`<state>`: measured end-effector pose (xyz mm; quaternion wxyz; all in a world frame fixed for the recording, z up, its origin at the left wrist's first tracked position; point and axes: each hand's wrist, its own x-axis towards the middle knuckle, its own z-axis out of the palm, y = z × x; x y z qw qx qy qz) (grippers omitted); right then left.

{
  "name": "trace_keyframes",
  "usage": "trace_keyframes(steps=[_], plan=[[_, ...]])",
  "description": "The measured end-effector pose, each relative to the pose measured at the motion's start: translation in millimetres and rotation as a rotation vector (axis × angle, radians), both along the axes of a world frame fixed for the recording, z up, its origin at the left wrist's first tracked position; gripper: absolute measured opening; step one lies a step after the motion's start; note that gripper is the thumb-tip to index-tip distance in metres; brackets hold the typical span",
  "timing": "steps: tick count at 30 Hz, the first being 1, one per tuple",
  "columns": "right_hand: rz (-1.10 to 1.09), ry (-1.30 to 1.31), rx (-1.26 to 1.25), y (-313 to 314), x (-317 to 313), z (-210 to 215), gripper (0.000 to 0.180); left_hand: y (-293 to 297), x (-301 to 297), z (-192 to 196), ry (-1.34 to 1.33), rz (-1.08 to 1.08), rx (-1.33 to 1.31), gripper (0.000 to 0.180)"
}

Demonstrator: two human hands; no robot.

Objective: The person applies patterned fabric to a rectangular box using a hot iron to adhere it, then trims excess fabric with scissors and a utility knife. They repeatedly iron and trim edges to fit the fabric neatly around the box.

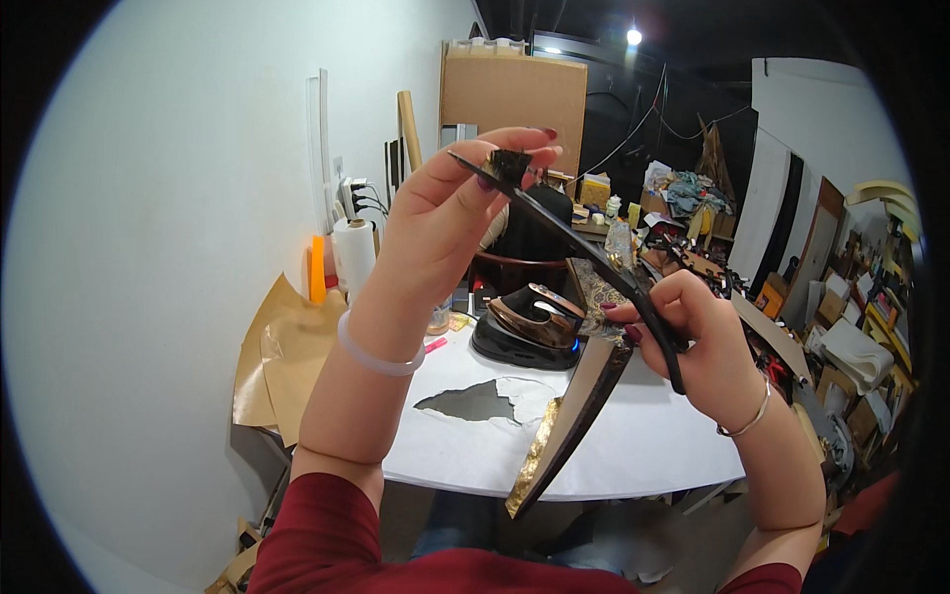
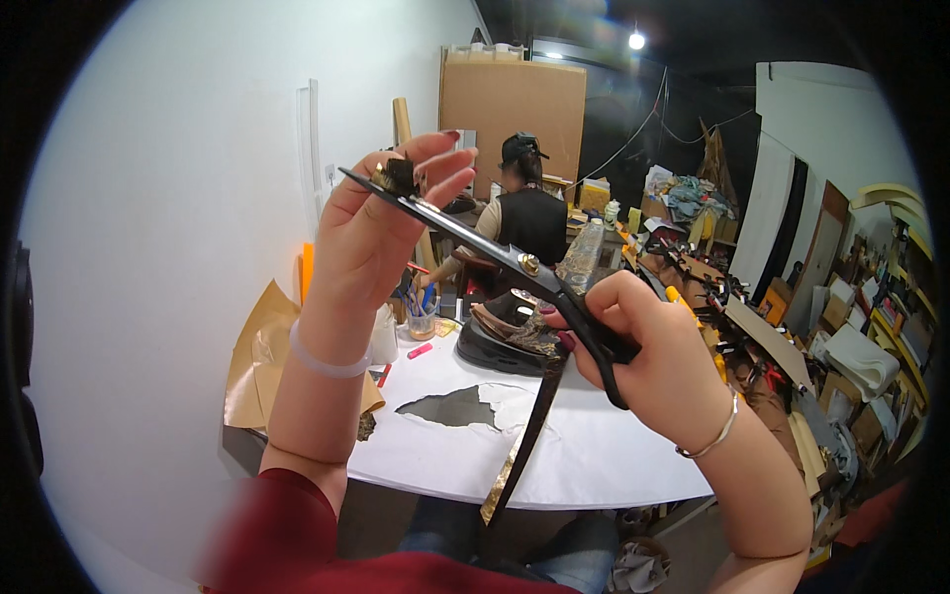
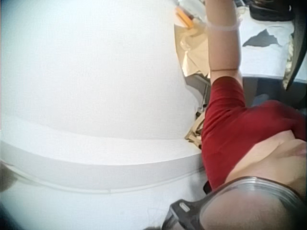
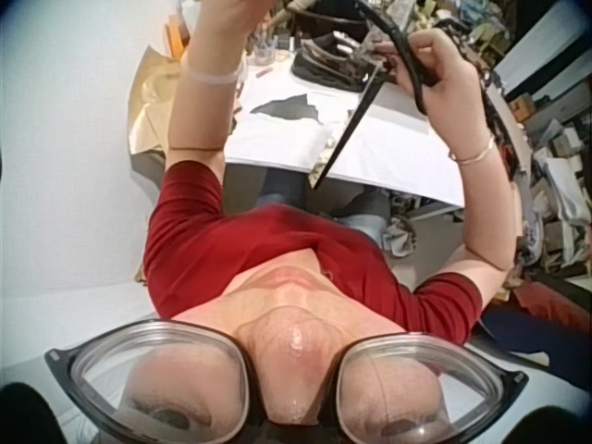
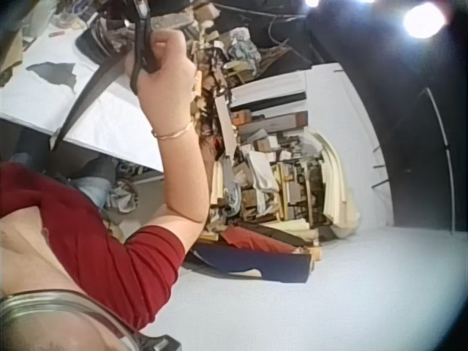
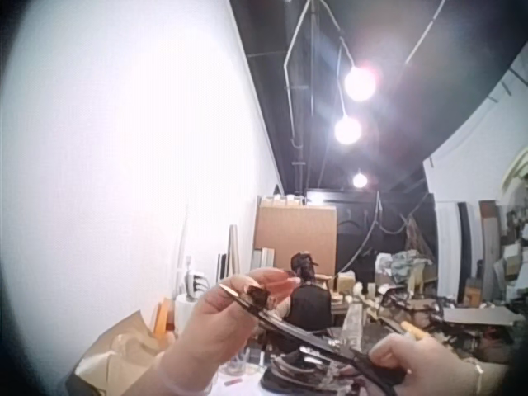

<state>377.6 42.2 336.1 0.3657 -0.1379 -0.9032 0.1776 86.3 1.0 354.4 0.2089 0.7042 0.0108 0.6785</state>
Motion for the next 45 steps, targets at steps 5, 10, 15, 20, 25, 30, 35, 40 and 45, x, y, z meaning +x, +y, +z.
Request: trace_keyframes(steps=[5, 10, 15, 20, 25, 30, 35, 40, 45], plan=[[-0.068, -0.054, 0.062, -2.7, 3.7, 0.6, 0.024, -4.1, -5.1, -6.1, -0.281, 0.142, -0.112, 0.028], [-0.055, -0.044, 0.014, -1.1, 7.9, -0.8, 0.024, 1.4, 16.5, -68.7, -0.300, 0.328, -0.340, 0.038], [0.033, 0.043, -0.041, 1.3, 9.1, -4.0, 0.023, -6.4, 88.2, -180.8, 0.216, 0.425, -0.069, 0.127], [-0.042, 0.045, -0.225, -5.7, 11.7, -2.7, 0.024, 3.6, 138.4, -221.7, 0.095, 0.437, -0.072, 0.110], [-0.524, 0.069, 0.158, -49.4, 66.2, 2.1, 0.044, 12.8, 152.6, -227.6, 0.069, 0.450, 0.015, 0.105], [-0.848, -0.139, 0.615, -109.9, 119.4, -3.1, 0.077, 13.4, 169.4, -230.6, 0.074, 0.454, -0.070, 0.106], [-0.947, -0.342, 0.695, -143.4, 138.6, -7.4, 0.086, 22.9, 191.3, -229.8, -0.011, 0.479, -0.011, 0.106], [-1.012, -0.524, 0.776, -151.4, 139.5, -7.4, 0.088, 29.3, 203.8, -235.7, -0.056, 0.600, 0.010, 0.107], [-0.986, -0.586, 0.817, -148.7, 130.4, -4.8, 0.089, 31.7, 208.9, -240.4, -0.076, 0.594, 0.004, 0.107]])
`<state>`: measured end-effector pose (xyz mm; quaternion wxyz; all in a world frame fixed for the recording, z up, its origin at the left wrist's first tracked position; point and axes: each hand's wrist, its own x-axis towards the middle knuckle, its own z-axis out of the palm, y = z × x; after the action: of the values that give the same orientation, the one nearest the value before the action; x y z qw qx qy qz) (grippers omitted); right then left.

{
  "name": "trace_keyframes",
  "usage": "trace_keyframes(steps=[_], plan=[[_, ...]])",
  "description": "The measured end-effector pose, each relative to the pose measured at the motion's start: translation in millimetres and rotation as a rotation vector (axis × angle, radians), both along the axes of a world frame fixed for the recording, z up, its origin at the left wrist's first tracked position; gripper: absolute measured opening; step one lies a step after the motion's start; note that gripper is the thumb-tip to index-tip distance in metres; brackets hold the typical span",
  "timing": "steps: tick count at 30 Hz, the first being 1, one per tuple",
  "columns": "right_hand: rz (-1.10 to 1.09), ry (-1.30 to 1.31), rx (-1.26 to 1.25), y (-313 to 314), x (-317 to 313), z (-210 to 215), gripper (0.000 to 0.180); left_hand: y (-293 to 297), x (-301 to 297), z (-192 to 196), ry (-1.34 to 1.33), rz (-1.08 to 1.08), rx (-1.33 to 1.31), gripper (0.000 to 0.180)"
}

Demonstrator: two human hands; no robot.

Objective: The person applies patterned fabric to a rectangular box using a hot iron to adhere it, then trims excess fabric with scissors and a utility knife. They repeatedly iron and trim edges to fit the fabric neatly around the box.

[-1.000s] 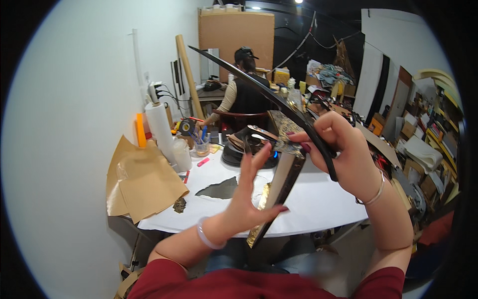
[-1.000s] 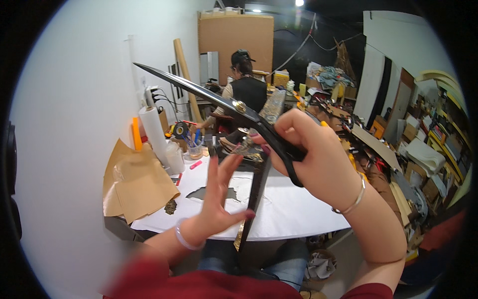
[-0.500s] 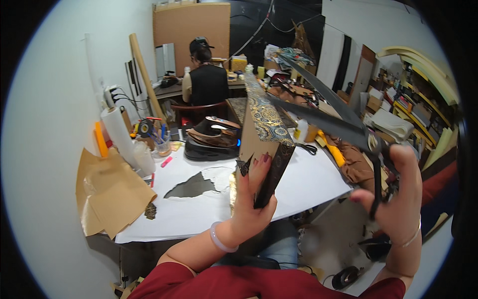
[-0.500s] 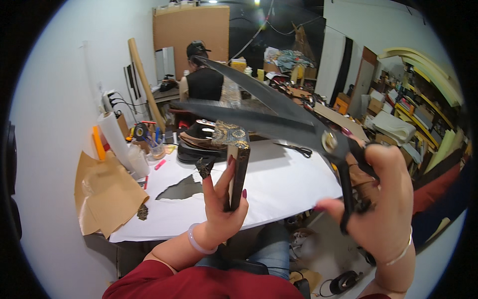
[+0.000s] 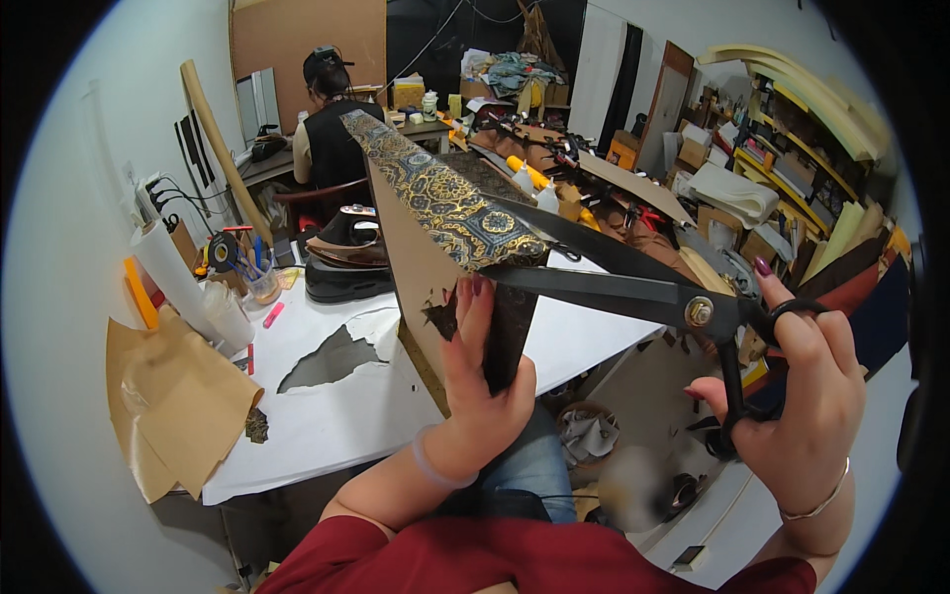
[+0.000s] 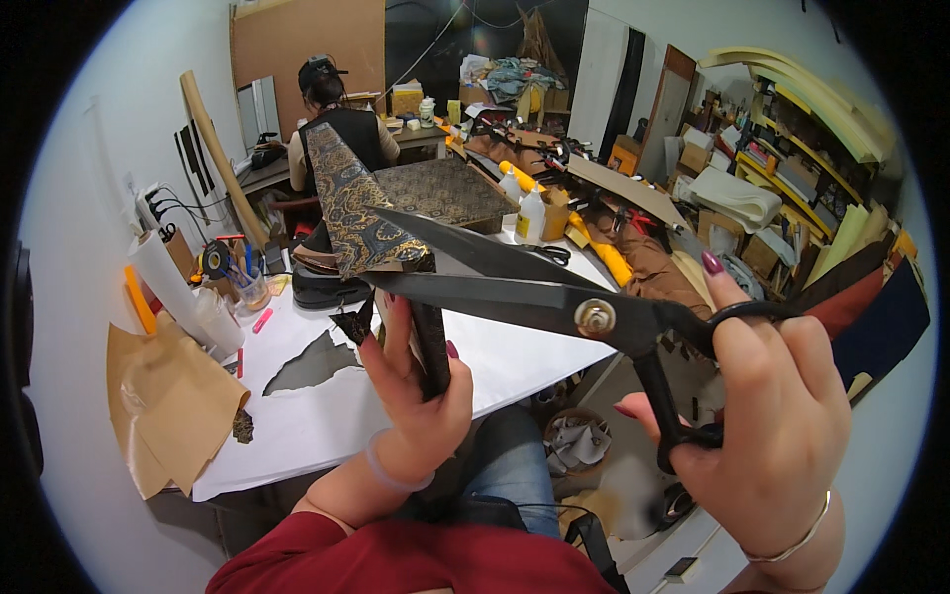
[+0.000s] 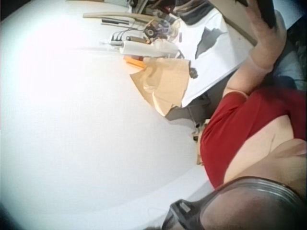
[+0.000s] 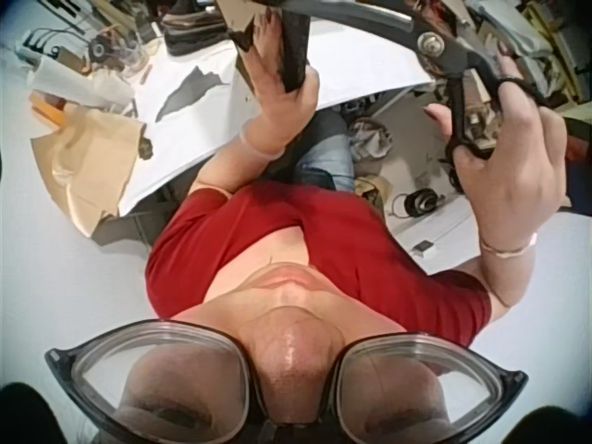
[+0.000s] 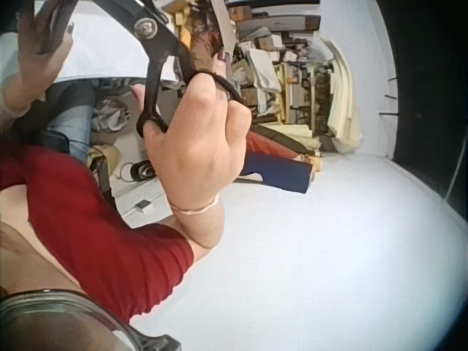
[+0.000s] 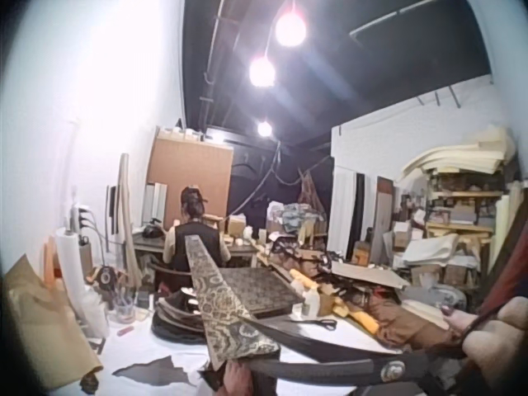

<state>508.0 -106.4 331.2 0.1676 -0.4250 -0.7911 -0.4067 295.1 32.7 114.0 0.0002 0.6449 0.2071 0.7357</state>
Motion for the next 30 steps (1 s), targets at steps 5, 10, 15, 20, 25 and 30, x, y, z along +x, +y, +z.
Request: trace_keyframes(steps=[5, 10, 15, 20, 25, 30], plan=[[0.038, -0.041, 0.036, 5.3, -13.4, 0.8, 0.086, -0.2, -0.6, 2.0, 0.036, -0.007, -0.003, 0.107], [0.007, -0.077, 0.040, 8.4, -20.9, 4.0, 0.082, -0.6, 1.7, 5.4, 0.053, 0.033, -0.011, 0.107], [-0.008, -0.108, 0.050, 12.3, -22.9, 7.1, 0.080, 1.9, 4.3, 6.3, 0.030, -0.005, -0.004, 0.108], [-0.009, -0.129, 0.051, 12.2, -23.3, 8.3, 0.079, 2.8, 2.8, 5.7, 0.042, 0.014, 0.010, 0.108], [-0.013, -0.137, 0.039, 10.4, -22.3, 8.4, 0.078, 1.0, 2.2, 5.6, 0.045, 0.012, -0.006, 0.108], [-0.005, -0.122, 0.001, 7.3, -22.0, 9.7, 0.073, -0.2, 4.1, 6.9, 0.038, 0.001, -0.023, 0.109]])
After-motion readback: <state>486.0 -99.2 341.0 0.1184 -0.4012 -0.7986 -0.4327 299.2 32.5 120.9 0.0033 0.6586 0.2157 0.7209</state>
